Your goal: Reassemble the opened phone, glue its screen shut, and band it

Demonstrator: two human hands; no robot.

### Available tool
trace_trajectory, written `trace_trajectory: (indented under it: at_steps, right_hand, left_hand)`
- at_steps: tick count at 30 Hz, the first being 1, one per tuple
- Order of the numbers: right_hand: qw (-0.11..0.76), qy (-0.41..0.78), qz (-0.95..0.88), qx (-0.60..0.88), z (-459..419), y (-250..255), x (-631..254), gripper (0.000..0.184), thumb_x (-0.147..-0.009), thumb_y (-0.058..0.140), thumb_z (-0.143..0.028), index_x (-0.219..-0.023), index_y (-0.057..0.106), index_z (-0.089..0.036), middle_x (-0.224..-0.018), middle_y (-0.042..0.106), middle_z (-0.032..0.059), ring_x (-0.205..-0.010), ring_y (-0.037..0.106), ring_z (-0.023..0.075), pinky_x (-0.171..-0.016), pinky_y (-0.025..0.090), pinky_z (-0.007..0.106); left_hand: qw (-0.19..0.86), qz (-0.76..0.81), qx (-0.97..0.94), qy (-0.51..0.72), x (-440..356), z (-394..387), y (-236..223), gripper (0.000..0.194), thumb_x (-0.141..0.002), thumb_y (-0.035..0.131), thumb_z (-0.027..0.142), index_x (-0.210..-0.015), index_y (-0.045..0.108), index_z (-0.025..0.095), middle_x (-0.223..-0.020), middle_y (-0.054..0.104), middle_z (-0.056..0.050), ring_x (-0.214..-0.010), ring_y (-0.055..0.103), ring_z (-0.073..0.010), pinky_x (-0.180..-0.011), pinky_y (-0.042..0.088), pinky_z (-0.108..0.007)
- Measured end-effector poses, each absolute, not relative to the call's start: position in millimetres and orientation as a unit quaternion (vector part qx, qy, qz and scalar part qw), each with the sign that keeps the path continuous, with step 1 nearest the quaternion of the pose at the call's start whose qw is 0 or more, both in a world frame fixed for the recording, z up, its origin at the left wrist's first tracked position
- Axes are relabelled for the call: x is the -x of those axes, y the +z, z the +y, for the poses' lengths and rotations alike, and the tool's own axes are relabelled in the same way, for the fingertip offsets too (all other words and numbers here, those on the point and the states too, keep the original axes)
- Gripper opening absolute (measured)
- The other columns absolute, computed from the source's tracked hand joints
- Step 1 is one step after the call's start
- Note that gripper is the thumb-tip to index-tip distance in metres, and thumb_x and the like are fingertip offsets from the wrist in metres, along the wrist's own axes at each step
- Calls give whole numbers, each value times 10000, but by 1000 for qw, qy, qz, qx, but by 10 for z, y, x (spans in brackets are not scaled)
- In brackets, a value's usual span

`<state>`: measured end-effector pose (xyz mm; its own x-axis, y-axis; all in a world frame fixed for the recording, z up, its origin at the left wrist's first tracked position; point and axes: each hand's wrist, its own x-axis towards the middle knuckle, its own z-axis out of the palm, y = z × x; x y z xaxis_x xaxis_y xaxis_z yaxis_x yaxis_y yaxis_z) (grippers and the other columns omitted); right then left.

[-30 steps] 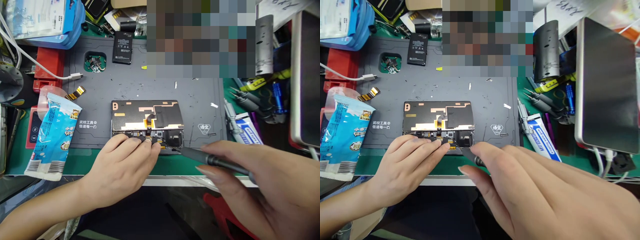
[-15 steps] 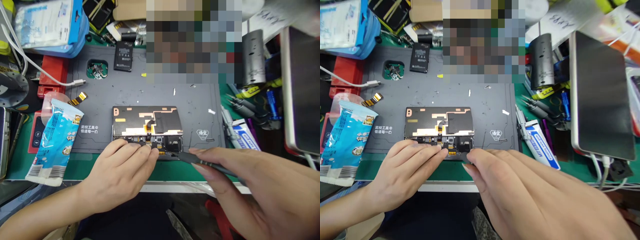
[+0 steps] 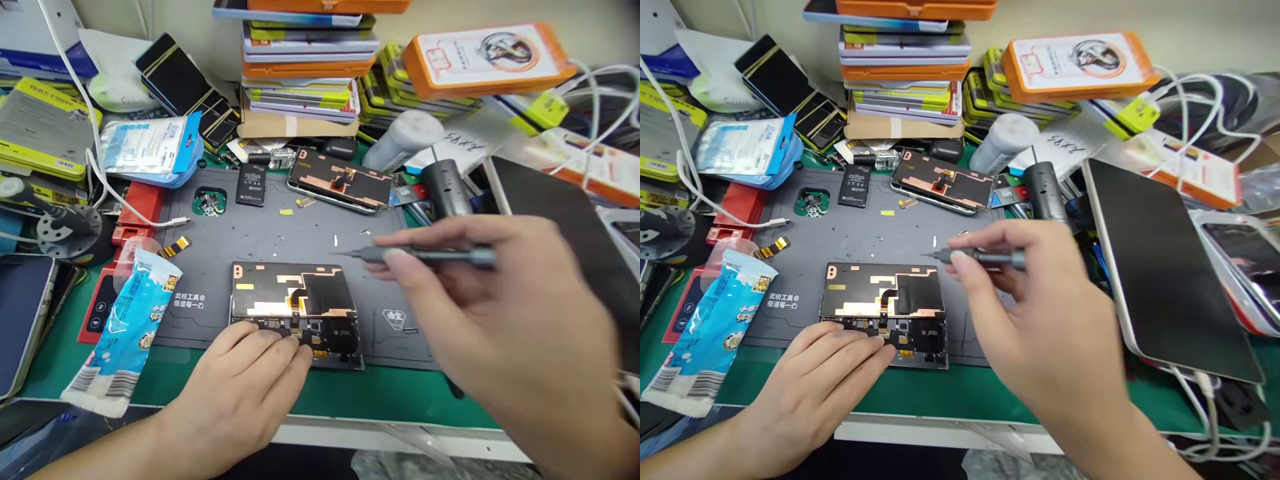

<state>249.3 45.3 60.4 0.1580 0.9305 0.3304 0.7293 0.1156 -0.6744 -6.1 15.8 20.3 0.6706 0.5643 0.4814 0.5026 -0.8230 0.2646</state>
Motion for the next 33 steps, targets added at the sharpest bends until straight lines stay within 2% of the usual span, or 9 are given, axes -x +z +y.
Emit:
trace_trajectory:
  at_steps: [4,8,14,21,27,29,33]
  right_hand:
    - [392,142,-630,655,858,399,-2482,194,-999,655,-441,-1113,591,-297,-1156,805,53,-879,851,276,-740,736,444]
    - [396,151,-625,655,998,292,-2499,191,-1000,642,-414,-1124,571,-287,-1178,815,56,-899,852,271,-784,718,461]
    - [407,182,-626,639,996,285,-2417,206,-1010,660,-418,-1135,571,-281,-1166,807,46,-882,848,239,-767,707,402]
    - [424,207,-621,626,991,228,-2388,187,-996,703,-359,-1120,593,-273,-1172,808,56,-879,847,253,-779,721,416]
    - [497,226,-561,622,560,478,-2334,239,-971,791,-371,-1081,593,-293,-1112,823,43,-849,848,232,-806,755,348]
    - [516,239,-532,627,310,521,-2313,253,-936,838,-362,-1050,618,-309,-1058,830,41,-791,841,246,-773,765,345]
    - [528,243,-503,639,-170,440,-2276,266,-859,883,-300,-1021,680,-355,-991,821,61,-799,834,328,-633,773,394]
  left_hand:
    - [54,292,-912,284,101,144,214,424,-1169,337,70,-1264,748,106,-1212,850,-41,-1083,747,-189,-1057,477,-366]
    - [62,299,-908,286,140,120,211,418,-1171,349,72,-1255,756,115,-1205,854,-26,-1107,751,-180,-1086,470,-356]
    - [67,308,-901,298,136,101,216,419,-1174,356,88,-1235,770,120,-1191,857,-29,-1098,761,-166,-1085,488,-338]
    - [69,317,-901,288,125,93,228,400,-1159,371,95,-1243,761,125,-1181,857,-59,-1094,770,-168,-1076,530,-334]
    - [90,332,-885,312,91,43,161,273,-1111,518,98,-1246,753,132,-1185,856,-55,-1080,792,-188,-1066,576,-375]
    - [93,345,-872,334,49,43,169,195,-1120,571,145,-1189,754,141,-1120,862,-38,-1020,802,-184,-1011,594,-368]
    - [114,368,-846,368,-16,58,205,148,-1132,596,192,-1127,736,144,-1033,859,-37,-965,813,-178,-928,618,-348]
